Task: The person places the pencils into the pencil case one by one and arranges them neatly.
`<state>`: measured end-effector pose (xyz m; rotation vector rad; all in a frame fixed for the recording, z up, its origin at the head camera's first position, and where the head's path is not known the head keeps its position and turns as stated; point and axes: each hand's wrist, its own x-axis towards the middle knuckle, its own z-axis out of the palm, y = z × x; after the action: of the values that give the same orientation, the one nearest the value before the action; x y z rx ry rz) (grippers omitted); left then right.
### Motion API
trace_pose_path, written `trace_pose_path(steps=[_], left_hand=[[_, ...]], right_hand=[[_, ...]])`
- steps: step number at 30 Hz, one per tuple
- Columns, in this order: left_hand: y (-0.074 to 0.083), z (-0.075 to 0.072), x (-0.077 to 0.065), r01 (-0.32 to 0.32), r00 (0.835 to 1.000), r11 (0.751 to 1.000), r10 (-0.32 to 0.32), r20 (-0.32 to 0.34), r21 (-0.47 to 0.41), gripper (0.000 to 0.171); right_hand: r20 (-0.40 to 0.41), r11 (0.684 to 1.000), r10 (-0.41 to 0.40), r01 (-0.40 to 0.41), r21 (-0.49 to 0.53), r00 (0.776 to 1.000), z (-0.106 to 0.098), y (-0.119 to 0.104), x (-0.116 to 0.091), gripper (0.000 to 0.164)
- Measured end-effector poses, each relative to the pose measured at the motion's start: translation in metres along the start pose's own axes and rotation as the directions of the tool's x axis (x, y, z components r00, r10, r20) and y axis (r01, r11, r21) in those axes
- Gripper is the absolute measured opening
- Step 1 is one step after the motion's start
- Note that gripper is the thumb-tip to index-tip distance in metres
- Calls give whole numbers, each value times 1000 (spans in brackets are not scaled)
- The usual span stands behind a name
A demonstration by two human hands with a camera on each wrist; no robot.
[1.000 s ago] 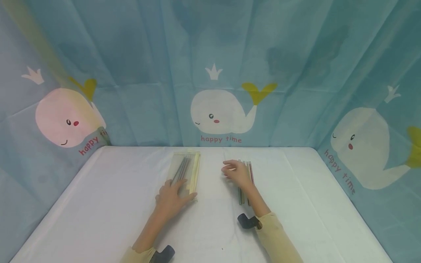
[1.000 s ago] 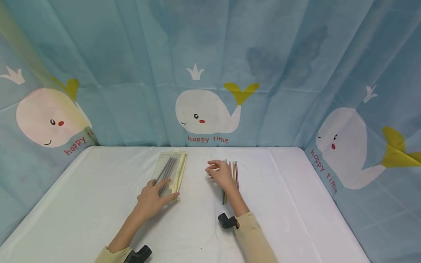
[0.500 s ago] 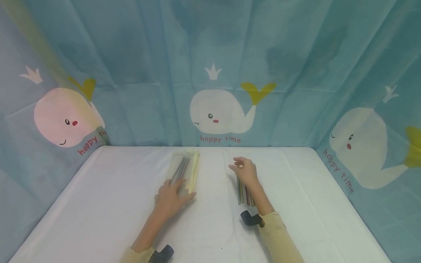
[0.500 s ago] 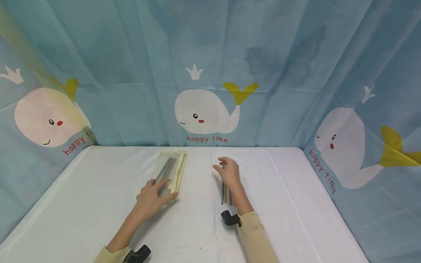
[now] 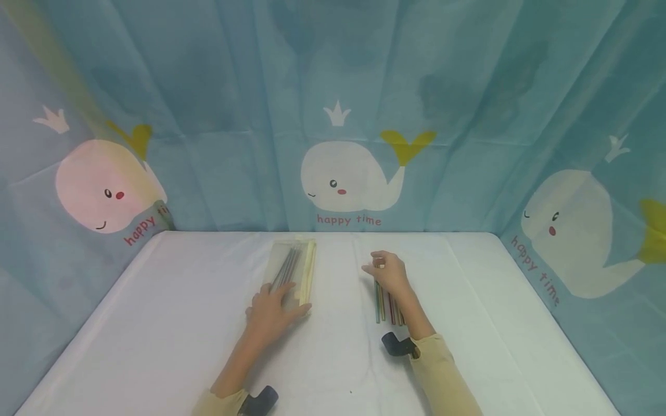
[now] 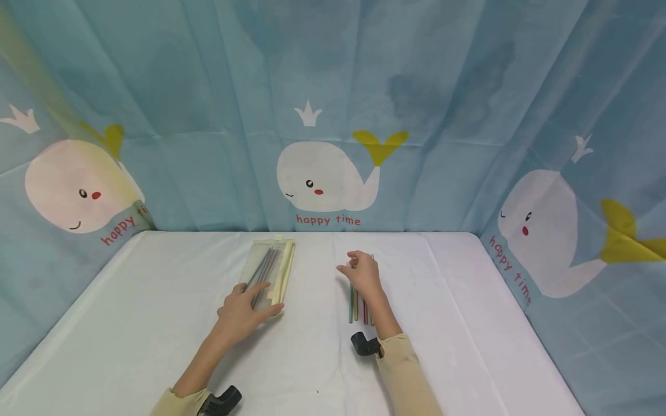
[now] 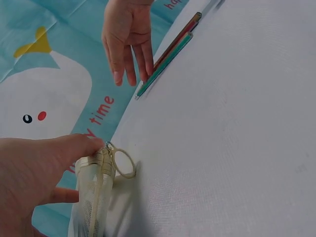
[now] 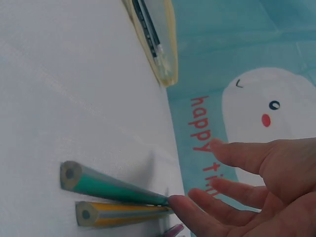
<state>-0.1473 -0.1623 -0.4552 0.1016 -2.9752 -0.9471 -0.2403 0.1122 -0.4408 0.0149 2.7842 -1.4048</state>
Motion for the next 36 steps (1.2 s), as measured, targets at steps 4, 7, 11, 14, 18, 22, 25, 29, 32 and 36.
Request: trace_pose_path(steps=[4, 7, 11, 14, 18, 22, 25, 29, 32, 36], left_hand=[[2, -1, 1, 7, 1000, 1000, -7, 3, -1, 77], [4, -1, 2, 14, 1000, 1000, -14, 10, -1, 79], [6, 0, 5, 18, 1000, 1000, -18, 14, -5, 79], [7, 0, 7, 22, 1000, 1000, -22, 16, -15, 78], [9, 1, 10, 20, 1000, 1000, -19, 20, -14, 77], [10, 1, 11, 16, 1000, 1000, -16, 23, 0, 77], [11, 2, 11, 11, 1000, 1000, -11, 22, 6, 77], [10, 1, 11, 9, 1000, 1000, -9, 20, 14, 76], [10, 2, 11, 11, 1000, 1000, -11, 20, 18, 76], [11, 3, 11, 13, 1000, 1000, -14, 22, 22, 77]], right_hand=[[3, 1000, 4, -4, -20, 1000, -1, 0, 0, 50], [8, 999, 15, -14, -32, 1000, -1, 1, 0, 51], [15, 999, 28, -27, -40, 999, 0, 1, 0, 52], [22, 998, 26, -24, -50, 999, 2, 1, 0, 53], [33, 999, 15, -13, -40, 999, 4, 1, -1, 54], [48, 1000, 8, -7, -26, 999, 8, 0, -1, 54], [53, 999, 14, -12, -34, 999, 11, 0, 0, 54], [54, 997, 11, -7, -73, 998, 15, 0, 1, 52], [52, 994, 6, -1, -110, 999, 18, 0, 1, 51], [49, 990, 11, -4, -139, 999, 19, 1, 1, 51]])
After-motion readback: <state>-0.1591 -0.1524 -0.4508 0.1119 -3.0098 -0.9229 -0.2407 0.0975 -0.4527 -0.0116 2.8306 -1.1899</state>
